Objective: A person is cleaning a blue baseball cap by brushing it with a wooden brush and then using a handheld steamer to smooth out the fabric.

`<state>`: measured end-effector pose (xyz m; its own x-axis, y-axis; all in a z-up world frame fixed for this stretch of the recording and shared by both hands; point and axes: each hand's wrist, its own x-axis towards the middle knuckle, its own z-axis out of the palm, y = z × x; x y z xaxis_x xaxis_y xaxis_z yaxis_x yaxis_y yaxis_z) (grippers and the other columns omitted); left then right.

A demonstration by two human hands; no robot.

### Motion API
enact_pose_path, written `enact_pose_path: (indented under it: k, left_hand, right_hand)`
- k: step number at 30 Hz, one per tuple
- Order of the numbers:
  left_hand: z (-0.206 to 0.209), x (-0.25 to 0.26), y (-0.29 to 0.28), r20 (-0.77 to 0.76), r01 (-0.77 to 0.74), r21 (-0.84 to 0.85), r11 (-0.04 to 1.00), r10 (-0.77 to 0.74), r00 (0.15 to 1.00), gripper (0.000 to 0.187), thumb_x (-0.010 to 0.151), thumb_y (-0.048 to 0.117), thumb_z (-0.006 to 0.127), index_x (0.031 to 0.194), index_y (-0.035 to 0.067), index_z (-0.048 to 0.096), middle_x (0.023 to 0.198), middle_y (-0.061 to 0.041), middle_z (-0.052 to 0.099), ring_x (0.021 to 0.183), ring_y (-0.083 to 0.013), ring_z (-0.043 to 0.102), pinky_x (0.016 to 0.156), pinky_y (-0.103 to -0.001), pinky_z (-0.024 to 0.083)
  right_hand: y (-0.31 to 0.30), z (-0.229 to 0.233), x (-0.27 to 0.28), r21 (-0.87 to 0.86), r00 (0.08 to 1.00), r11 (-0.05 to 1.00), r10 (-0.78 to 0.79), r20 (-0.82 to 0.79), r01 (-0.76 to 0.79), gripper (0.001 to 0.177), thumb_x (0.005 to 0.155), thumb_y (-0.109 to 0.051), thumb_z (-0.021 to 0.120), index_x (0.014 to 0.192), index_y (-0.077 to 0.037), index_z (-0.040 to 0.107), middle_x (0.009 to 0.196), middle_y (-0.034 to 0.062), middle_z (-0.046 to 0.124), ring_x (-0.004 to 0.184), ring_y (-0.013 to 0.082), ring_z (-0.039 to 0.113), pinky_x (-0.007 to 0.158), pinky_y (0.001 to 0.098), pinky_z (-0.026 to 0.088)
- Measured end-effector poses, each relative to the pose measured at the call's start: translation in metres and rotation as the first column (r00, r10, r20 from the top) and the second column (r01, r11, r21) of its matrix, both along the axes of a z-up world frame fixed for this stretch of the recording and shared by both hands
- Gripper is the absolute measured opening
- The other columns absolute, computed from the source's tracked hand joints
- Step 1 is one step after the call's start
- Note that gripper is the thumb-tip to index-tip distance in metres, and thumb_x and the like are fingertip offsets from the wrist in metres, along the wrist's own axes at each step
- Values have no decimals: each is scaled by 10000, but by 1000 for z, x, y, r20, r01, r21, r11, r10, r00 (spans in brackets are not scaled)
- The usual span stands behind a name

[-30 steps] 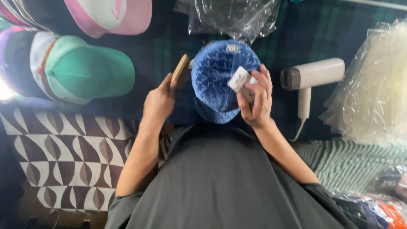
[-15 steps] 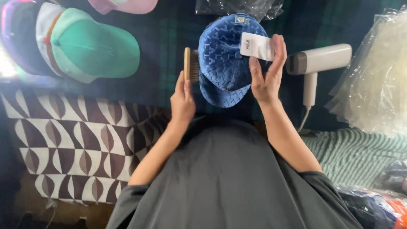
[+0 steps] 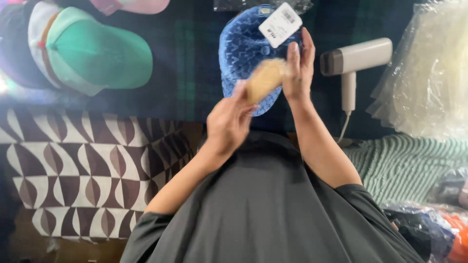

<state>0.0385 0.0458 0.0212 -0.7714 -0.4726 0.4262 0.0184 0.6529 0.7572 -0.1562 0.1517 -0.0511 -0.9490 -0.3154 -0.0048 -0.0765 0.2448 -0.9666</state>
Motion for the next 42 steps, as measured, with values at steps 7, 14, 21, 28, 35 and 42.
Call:
enact_pose_path:
  k: [7, 14, 21, 28, 35, 42]
  left_hand:
    - [-112, 18, -8, 48, -203, 170, 964, 198, 979, 552, 1082, 88, 629, 1575, 57, 383, 1562, -179, 504, 1405, -273, 585, 1167, -326, 501]
    - [-130, 18, 18, 171, -194, 377, 906, 138, 976, 528, 1146, 317, 372, 1608, 87, 259, 1172, -95, 635, 788, -198, 625, 762, -371, 517]
    - [-106, 30, 3, 333, -416, 492, 765, 277, 901, 549, 1115, 368, 368, 1604, 135, 279, 846, -21, 638, 706, -157, 622, 690, -356, 504]
    - [-88, 4, -30, 616, -481, 585, 653, 28, 787, 563, 1056, 441, 279, 1566, 215, 355, 1255, -127, 722, 751, -344, 702, 633, -449, 458]
    - [-75, -38, -63, -44, -173, -317, 933, 168, 985, 485, 1001, 231, 701, 1466, 161, 582, 1201, -19, 736, 827, -223, 712, 694, -345, 577]
    - [-153, -18, -98, 541, -364, 337, 868, 138, 830, 327, 1067, 444, 524, 1372, 367, 615, 1090, -99, 782, 1022, -405, 717, 935, -519, 549]
  right_hand:
    - [9, 7, -9, 93, 998, 994, 54, -9, -53, 637, 1076, -560, 457, 1527, -112, 409, 1523, 132, 480, 1434, 262, 483, 1156, 388, 431]
    - [9, -2, -7, -21, 998, 998, 59, -10, -59, 611, 1098, -502, 485, 1534, -82, 400, 1549, 131, 466, 1446, 243, 475, 1175, 360, 430]
    - [6, 18, 0, 105, 998, 994, 40, 49, -45, 618, 1058, -548, 475, 1521, -143, 423, 1552, 105, 471, 1434, 247, 480, 1177, 393, 416]
    - [11, 15, -6, 128, 998, 990, 64, -17, -62, 646, 1080, -533, 459, 1544, -88, 396, 1579, 131, 439, 1452, 257, 451, 1177, 382, 385]
    - [11, 2, 3, 153, 996, 988, 37, -87, -23, 498, 1146, -504, 464, 1539, -199, 467, 1526, 140, 507, 1378, 425, 532, 1168, 543, 415]
    - [11, 3, -3, 76, 994, 996, 43, -99, -36, 484, 1158, -477, 478, 1531, -169, 469, 1514, 161, 509, 1374, 411, 547, 1155, 549, 431]
